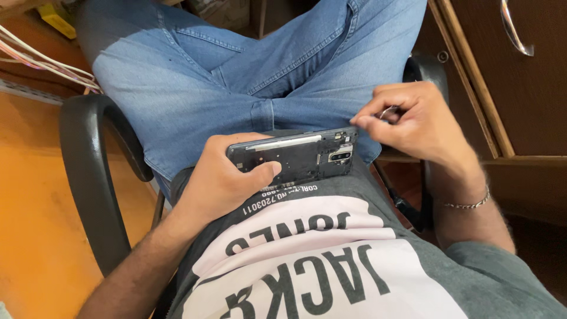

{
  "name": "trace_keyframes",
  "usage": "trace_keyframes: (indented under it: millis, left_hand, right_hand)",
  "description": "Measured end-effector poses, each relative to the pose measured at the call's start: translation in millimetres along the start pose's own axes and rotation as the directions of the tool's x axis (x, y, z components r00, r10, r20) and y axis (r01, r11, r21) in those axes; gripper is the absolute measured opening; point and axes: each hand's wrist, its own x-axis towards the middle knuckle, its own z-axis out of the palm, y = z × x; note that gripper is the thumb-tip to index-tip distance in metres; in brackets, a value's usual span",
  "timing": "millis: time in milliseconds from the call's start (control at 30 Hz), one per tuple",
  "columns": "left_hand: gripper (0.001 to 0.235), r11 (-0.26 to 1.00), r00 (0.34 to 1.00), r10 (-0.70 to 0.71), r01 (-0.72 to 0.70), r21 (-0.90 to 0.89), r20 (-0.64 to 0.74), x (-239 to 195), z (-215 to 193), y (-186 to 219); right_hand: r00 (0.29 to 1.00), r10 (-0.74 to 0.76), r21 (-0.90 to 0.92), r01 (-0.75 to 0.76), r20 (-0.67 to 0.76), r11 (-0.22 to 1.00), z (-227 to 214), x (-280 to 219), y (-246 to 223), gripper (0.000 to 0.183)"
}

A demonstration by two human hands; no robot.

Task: The person is seated and uses a metal prying tool to carefully separate the back cover of a smartphone. They repeatedly work along the edges of the device to release the clips holding the cover in place.

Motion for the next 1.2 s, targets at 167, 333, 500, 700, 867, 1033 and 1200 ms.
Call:
trace_keyframes:
  millis: [167,333,500,700,867,1033,1200]
  left_hand:
    - [0.027,1.0,1.0,0.019,-0.019,-0.001,0.001,1.3,-0.3,0.2]
    - [0.028,1.0,1.0,-0.002,0.002,0.0,-0.003,0.8,-0.2,-0.2]
    - [0.027,0.999,1.0,0.005,-0.005,-0.032,-0.027,5.9,-4.3,7.0]
    - [0.025,0.972,0.993,-0.111,0.101,-0.213,-0.035,50.4,-23.9,33.8]
    - [0.036,0.931,0.99,-0.113,0.137,-0.34,0.087,103.2,-43.7,42.7]
    - [0.071,0.446,0.839,-0.244,0.543,-0.711,0.487,199.7,-67.0,7.4]
    - [0.046,0.998,0.994,-0.023,0.017,0.059,0.103,293.5,-63.9,-90.9]
  right_hand:
    - [0.997,0.001,0.135,0.009,-0.077,0.991,-2.9,-1.2,6.9,0.009]
    - [0.997,-0.068,0.027,0.067,0.036,0.997,8.3,2.4,-1.5,0.011]
    - [0.995,0.076,0.151,-0.084,0.06,0.985,2.1,14.9,-9.0,0.014]
    - [0.978,0.103,0.437,-0.174,0.181,0.883,1.3,51.4,-4.3,0.02]
    - [0.936,0.3,0.627,-0.347,0.184,0.697,-3.6,81.8,19.9,0.021]
    - [0.911,0.406,0.793,-0.298,0.07,0.532,-24.8,105.5,65.9,0.024]
    - [0.842,0.526,0.875,-0.34,0.12,0.345,-24.7,105.4,109.2,0.029]
